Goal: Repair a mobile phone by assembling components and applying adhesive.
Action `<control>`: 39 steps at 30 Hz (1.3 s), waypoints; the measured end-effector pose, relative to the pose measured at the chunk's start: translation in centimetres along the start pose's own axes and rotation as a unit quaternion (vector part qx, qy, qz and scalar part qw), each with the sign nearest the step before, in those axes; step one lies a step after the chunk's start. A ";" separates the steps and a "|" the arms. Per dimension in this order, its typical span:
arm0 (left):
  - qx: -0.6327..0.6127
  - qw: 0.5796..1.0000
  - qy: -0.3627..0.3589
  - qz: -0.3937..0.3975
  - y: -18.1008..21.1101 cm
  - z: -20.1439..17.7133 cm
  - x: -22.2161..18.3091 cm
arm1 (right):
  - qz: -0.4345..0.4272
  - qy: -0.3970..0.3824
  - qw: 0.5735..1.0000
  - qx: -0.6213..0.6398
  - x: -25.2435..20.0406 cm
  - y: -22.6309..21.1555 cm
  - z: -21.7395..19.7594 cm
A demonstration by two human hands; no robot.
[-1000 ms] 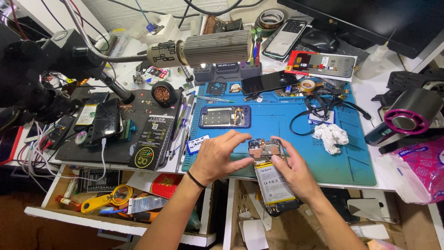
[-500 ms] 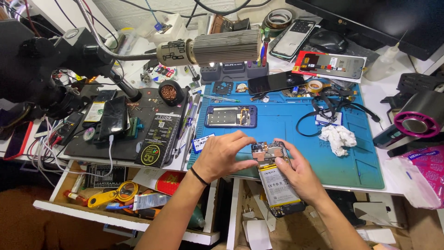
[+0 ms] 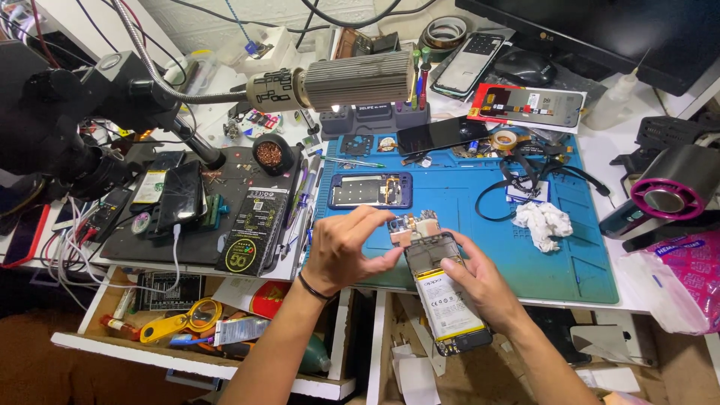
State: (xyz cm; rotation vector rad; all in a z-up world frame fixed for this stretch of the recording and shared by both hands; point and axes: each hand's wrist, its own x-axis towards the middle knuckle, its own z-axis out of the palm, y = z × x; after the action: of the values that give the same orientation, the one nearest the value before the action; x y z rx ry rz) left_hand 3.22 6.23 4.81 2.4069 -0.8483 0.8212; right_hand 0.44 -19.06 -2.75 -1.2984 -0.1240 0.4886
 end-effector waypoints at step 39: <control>0.062 0.957 -0.023 -0.282 -6.4 6.4 -1.4 | -0.004 0.138 0.986 0.096 0.1 -2.3 0.2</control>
State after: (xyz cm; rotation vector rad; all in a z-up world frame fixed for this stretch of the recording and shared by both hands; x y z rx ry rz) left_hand 9.09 7.60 -2.14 2.5834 -0.0962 0.6010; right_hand 1.11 -19.27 -0.52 -1.1631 0.1475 0.3016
